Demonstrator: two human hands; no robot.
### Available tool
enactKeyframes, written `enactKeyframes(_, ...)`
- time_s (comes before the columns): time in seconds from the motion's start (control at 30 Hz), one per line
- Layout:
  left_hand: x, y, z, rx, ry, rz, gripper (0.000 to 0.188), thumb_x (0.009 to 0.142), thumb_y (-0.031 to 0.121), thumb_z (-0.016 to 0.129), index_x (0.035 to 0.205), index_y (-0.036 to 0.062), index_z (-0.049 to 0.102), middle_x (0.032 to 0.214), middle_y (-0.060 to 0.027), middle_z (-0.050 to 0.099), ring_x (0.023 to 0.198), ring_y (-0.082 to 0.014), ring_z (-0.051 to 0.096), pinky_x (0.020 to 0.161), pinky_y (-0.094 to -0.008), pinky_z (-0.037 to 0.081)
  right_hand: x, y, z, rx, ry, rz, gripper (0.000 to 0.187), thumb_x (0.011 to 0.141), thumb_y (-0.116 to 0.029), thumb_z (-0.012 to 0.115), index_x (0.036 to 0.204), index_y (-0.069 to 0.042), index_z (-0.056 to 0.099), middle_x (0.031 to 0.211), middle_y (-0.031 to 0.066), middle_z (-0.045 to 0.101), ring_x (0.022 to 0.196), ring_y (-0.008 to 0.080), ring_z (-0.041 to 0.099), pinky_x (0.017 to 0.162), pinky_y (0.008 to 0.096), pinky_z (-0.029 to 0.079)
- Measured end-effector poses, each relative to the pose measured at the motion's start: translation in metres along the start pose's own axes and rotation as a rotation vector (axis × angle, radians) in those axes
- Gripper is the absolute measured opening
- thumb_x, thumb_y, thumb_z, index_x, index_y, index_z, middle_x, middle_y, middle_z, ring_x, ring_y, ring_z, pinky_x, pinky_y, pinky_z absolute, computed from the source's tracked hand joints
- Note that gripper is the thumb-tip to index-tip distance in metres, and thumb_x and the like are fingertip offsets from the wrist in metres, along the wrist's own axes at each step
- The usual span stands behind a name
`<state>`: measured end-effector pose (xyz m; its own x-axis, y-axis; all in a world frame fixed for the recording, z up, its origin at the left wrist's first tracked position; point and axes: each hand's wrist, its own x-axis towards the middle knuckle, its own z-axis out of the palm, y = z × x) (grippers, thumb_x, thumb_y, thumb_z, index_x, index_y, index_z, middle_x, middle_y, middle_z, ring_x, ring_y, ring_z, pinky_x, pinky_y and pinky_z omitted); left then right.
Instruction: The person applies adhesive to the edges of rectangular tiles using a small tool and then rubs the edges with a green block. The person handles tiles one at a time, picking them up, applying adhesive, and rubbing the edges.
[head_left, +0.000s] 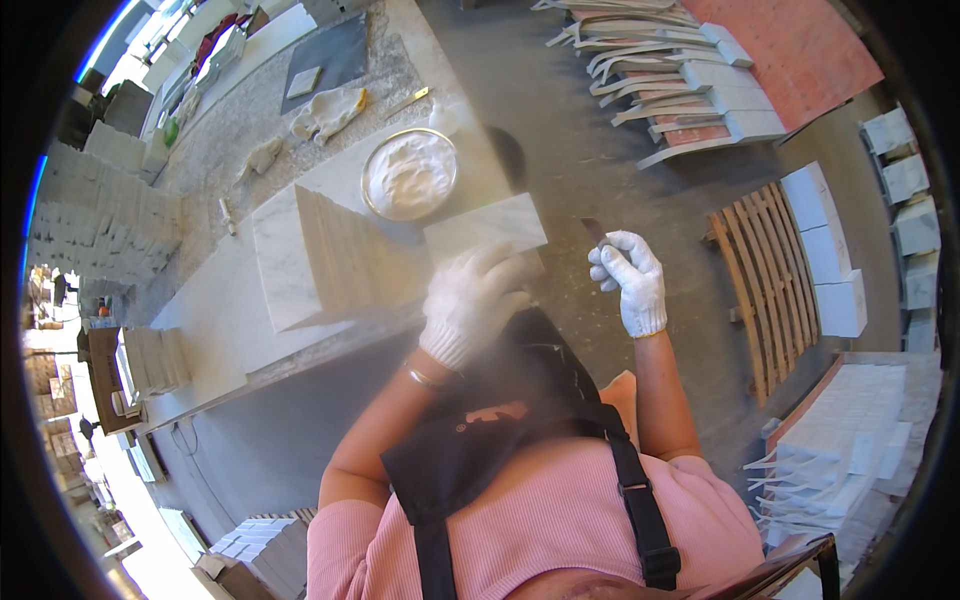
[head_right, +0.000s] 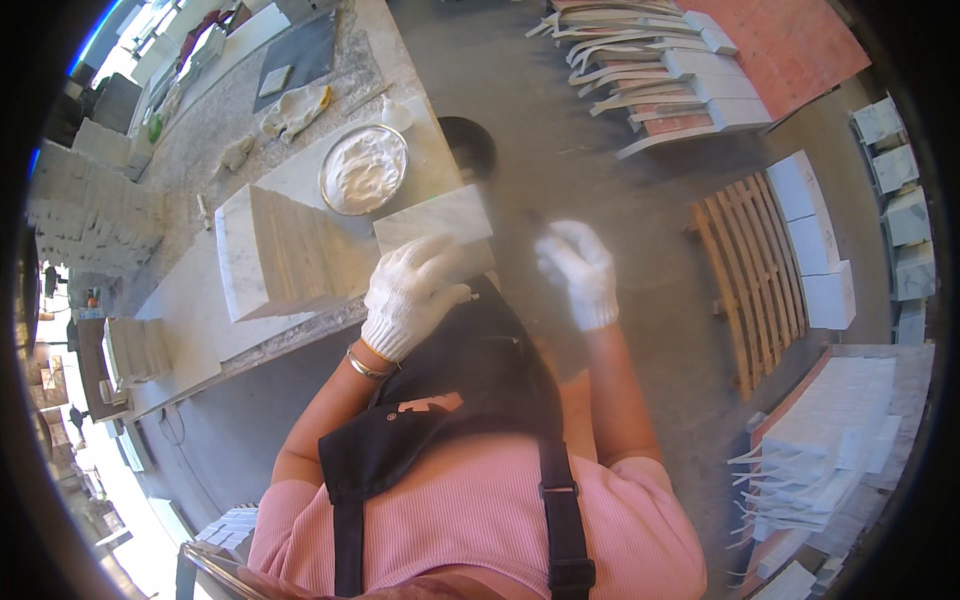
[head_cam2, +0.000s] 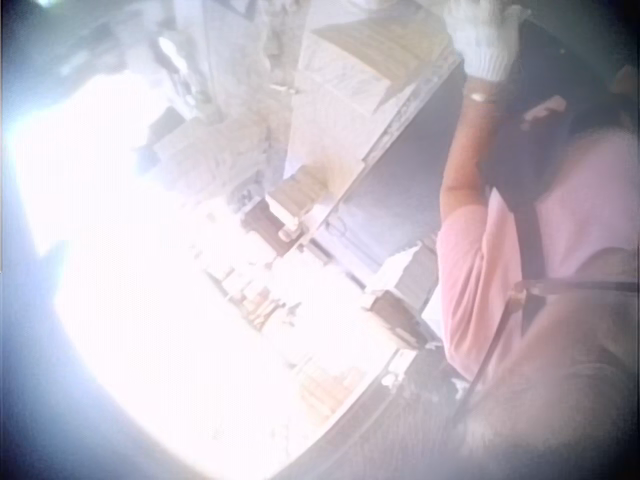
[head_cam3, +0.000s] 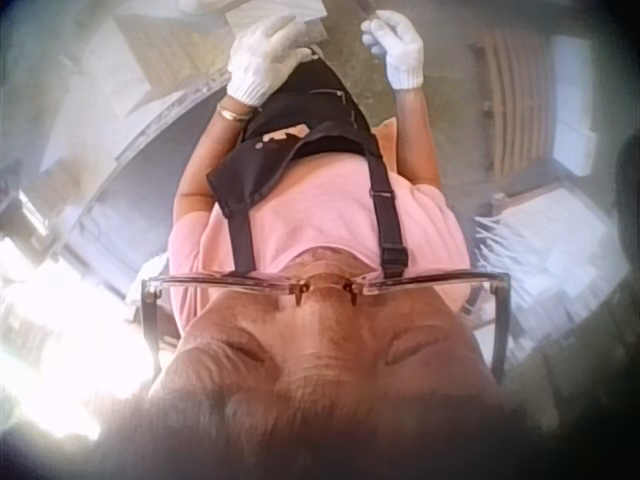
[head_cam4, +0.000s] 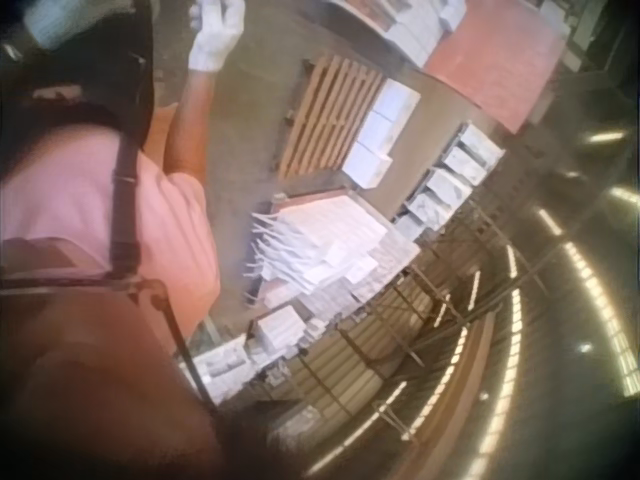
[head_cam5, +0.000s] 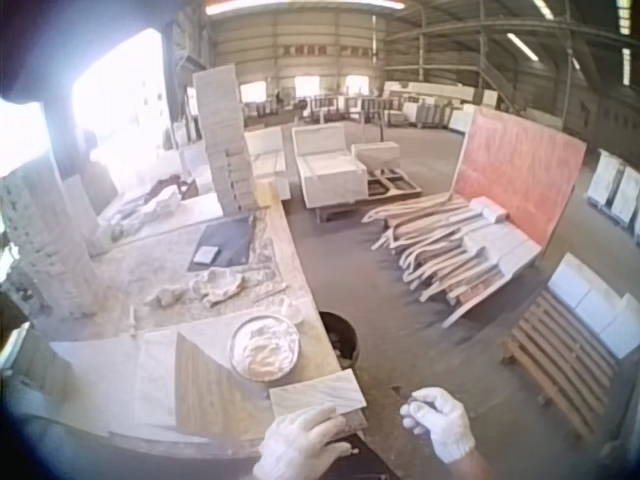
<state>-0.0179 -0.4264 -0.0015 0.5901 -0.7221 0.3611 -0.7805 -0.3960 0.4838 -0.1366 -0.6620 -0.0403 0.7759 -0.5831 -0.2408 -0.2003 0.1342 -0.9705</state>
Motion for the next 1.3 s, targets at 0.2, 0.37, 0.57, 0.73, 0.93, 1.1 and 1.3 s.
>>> enactKeyframes(0.2,0.036,-0.022,0.012,0.160,-0.029,-0.053,0.082,0.066,0.043,0.089,0.130,0.0019,0.061,0.127,-0.0180,0.063,0.120,-0.0379,0.058,0.102,-0.0505,0.046,0.008,0.019,0.000,0.144,-0.020,0.050,0.017,0.105,-0.016,0.066,0.119,-0.007,0.067,0.101,0.0054,0.074,0.080,0.0117,0.068,0.066,0.0252,0.051)
enactKeyframes(0.37,0.059,-0.017,0.008,0.245,-0.077,-0.005,0.091,0.061,0.045,0.089,0.132,-0.0007,0.058,0.123,-0.0158,0.061,0.119,-0.0367,0.055,0.101,-0.0480,0.045,0.003,0.026,0.009,0.233,-0.038,0.090,0.016,0.106,-0.017,0.064,0.120,-0.008,0.064,0.098,0.0031,0.070,0.079,0.0110,0.066,0.065,0.0245,0.050)
enactKeyframes(0.57,0.055,0.006,0.022,0.087,0.021,-0.025,0.095,0.065,0.038,0.091,0.143,0.0004,0.052,0.139,-0.0207,0.059,0.129,-0.0421,0.054,0.109,-0.0531,0.044,-0.022,0.010,0.009,0.441,-0.343,-0.130,0.021,0.105,-0.026,0.069,0.114,-0.008,0.062,0.099,0.0069,0.072,0.079,0.0164,0.066,0.066,0.0267,0.053)
enactKeyframes(0.73,0.046,0.028,0.042,-0.311,-0.079,-0.187,0.097,0.083,0.043,0.085,0.159,0.0050,0.039,0.150,-0.0274,0.054,0.136,-0.0457,0.055,0.112,-0.0506,0.048,-0.013,0.010,-0.005,0.306,-0.254,-0.193,0.023,0.105,-0.026,0.069,0.117,-0.008,0.063,0.111,0.0081,0.074,0.098,0.0173,0.070,0.081,0.0318,0.055)
enactKeyframes(0.93,0.026,0.028,0.029,-0.500,-0.162,-0.216,0.118,0.079,0.069,0.079,0.163,0.0010,0.032,0.160,-0.0290,0.044,0.148,-0.0448,0.043,0.121,-0.0473,0.039,-0.023,-0.002,-0.041,0.237,0.108,-0.133,0.026,0.110,-0.022,0.060,0.131,-0.008,0.063,0.149,0.0091,0.063,0.134,0.0240,0.062,0.101,0.0394,0.053)
enactKeyframes(1.1,0.019,0.016,0.026,-0.639,-0.153,-0.256,0.105,0.083,0.059,0.084,0.160,0.0027,0.041,0.153,-0.0230,0.056,0.142,-0.0338,0.055,0.116,-0.0420,0.045,-0.047,-0.005,-0.025,0.239,-0.054,-0.180,0.027,0.107,-0.023,0.064,0.129,-0.008,0.066,0.136,0.0092,0.070,0.121,0.0244,0.069,0.094,0.0356,0.057)
enactKeyframes(1.3,0.018,0.002,0.014,-0.550,-0.020,-0.227,0.110,0.075,0.060,0.087,0.158,0.0014,0.044,0.151,-0.0239,0.057,0.140,-0.0379,0.056,0.116,-0.0473,0.045,-0.051,-0.005,-0.015,0.271,-0.022,-0.091,0.021,0.105,-0.023,0.067,0.121,-0.009,0.068,0.112,0.0067,0.073,0.098,0.0173,0.070,0.083,0.0321,0.056)
